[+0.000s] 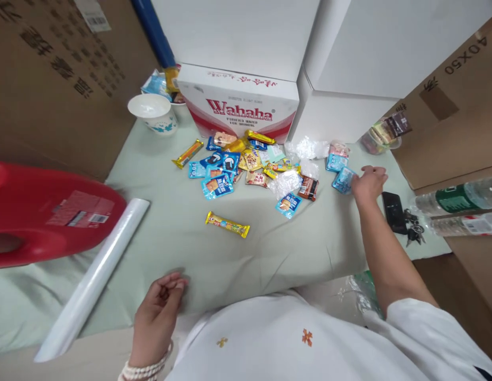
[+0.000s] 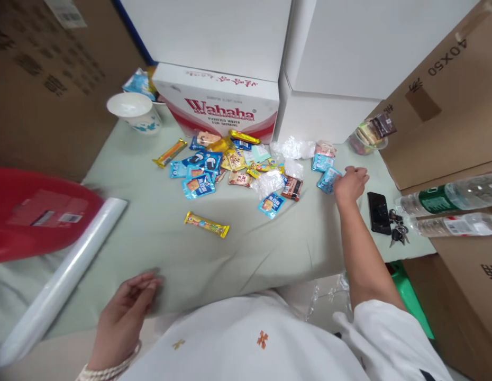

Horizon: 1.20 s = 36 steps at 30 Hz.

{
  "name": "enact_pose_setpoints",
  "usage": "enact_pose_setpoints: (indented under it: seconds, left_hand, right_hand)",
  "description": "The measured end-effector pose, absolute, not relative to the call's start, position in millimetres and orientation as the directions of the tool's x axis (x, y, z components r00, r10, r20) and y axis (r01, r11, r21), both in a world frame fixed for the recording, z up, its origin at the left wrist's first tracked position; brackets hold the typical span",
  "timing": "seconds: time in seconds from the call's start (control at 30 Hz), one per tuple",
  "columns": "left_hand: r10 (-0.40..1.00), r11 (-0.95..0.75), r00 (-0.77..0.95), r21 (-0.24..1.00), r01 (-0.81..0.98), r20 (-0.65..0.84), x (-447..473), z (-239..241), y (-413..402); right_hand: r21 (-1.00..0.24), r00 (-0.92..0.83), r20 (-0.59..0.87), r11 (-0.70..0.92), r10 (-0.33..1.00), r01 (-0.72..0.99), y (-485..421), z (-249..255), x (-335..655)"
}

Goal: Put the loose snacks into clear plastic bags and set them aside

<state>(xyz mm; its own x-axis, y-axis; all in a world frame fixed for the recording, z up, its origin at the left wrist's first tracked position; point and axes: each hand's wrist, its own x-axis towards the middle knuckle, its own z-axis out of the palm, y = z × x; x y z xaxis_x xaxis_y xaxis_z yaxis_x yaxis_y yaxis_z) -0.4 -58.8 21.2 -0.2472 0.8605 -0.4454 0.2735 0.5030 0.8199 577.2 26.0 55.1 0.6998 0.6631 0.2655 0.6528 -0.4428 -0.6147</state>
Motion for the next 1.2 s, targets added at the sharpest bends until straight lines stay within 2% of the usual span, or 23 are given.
enact_pose_setpoints:
  seconds: [0.07, 0.13, 0.23, 0.3, 0.37, 0.4, 0.47, 0.53, 0.57, 0.63, 0.7, 0.73, 0.8, 0.9, 0.97, 1.07, 1.13, 1.2]
  left_hand:
    - [0.858, 0.506, -0.252, 0.823, 0.26, -0.447, -3.5, 21.3, -60.9]
    - [0.862, 0.502, -0.238, 0.822, 0.27, -0.448, -6.2, 20.6, -61.5]
    - [0.881, 0.473, -0.195, 0.819, 0.324, -0.431, -8.0, 20.2, -61.4]
    - [0.895, 0.447, -0.17, 0.819, 0.361, -0.413, -8.1, 21.8, -62.6]
    - [0.906, 0.422, -0.152, 0.823, 0.381, -0.395, -8.3, 24.4, -65.7]
    - [0.91, 0.413, -0.144, 0.828, 0.379, -0.388, -8.4, 25.6, -67.7]
    - [0.915, 0.402, -0.123, 0.849, 0.344, -0.383, -7.3, 27.3, -71.4]
    - [0.912, 0.409, -0.088, 0.87, 0.276, -0.401, -2.8, 28.0, -72.6]
    - [0.908, 0.416, -0.062, 0.878, 0.239, -0.413, 1.2, 28.3, -71.7]
    - [0.9, 0.427, 0.003, 0.885, 0.184, -0.435, 12.1, 29.5, -66.8]
    - [0.899, 0.416, 0.071, 0.894, 0.168, -0.432, 24.5, 31.7, -59.5]
    - [0.902, 0.4, 0.1, 0.9, 0.172, -0.42, 30.2, 32.9, -55.8]
    - [0.908, 0.365, 0.142, 0.911, 0.191, -0.393, 39.4, 34.6, -49.7]
    - [0.915, 0.34, 0.155, 0.918, 0.203, -0.373, 46.2, 33.4, -46.4]
    - [0.911, 0.356, 0.149, 0.914, 0.193, -0.386, 46.9, 30.8, -48.1]
    - [0.898, 0.394, 0.137, 0.903, 0.172, -0.418, 42.3, 27.4, -54.2]
    - [0.896, 0.408, 0.12, 0.899, 0.159, -0.428, 36.3, 27.0, -58.7]
    - [0.897, 0.412, 0.11, 0.901, 0.136, -0.427, 30.2, 28.1, -61.9]
  right_hand:
    - [-0.565, 0.618, 0.323, -0.378, 0.716, 0.733, 32.4, 59.5, 551.5]
    - [-0.527, 0.46, 0.293, -0.26, 0.838, 0.809, 41.6, 58.0, 514.5]
    - [-0.447, 0.279, 0.143, -0.189, 0.95, 0.874, 56.9, 47.7, 451.2]
    - [-0.347, 0.244, 0.02, -0.222, 0.969, 0.911, 64.3, 40.4, 419.0]
    - [-0.311, 0.225, -0.03, -0.223, 0.974, 0.924, 66.1, 36.2, 401.9]
    - [-0.347, 0.21, -0.011, -0.201, 0.978, 0.916, 64.5, 35.4, 398.6]
    - [-0.532, 0.223, 0.092, -0.141, 0.971, 0.835, 56.1, 35.1, 398.2]
    - [-0.775, 0.286, 0.134, -0.08, 0.949, 0.626, 43.2, 34.7, 399.9]
    - [-0.871, 0.317, 0.103, -0.068, 0.943, 0.486, 36.1, 33.9, 400.1]
    - [-0.965, 0.353, -0.014, -0.104, 0.936, 0.24, 23.2, 31.0, 398.5]
    - [-0.975, 0.405, -0.079, -0.156, 0.911, 0.16, 15.1, 27.4, 395.5]
    - [-0.966, 0.444, -0.066, -0.169, 0.894, 0.196, 13.6, 26.0, 393.7]
    - [-0.913, 0.473, 0.029, -0.17, 0.881, 0.371, 16.4, 24.8, 388.6]
    - [-0.721, 0.296, 0.153, -0.098, 0.943, 0.686, 34.0, 25.1, 374.3]
    - [-0.558, 0.129, 0.107, -0.048, 0.986, 0.828, 50.9, 24.4, 361.7]
    - [-0.394, 0.065, -0.063, -0.085, 0.996, 0.915, 69.9, 21.3, 347.0]
    - [-0.397, 0.093, -0.085, -0.12, 0.992, 0.91, 68.2, 19.0, 343.0]
    - [-0.545, 0.121, -0.03, -0.118, 0.992, 0.83, 50.3, 17.3, 342.2]
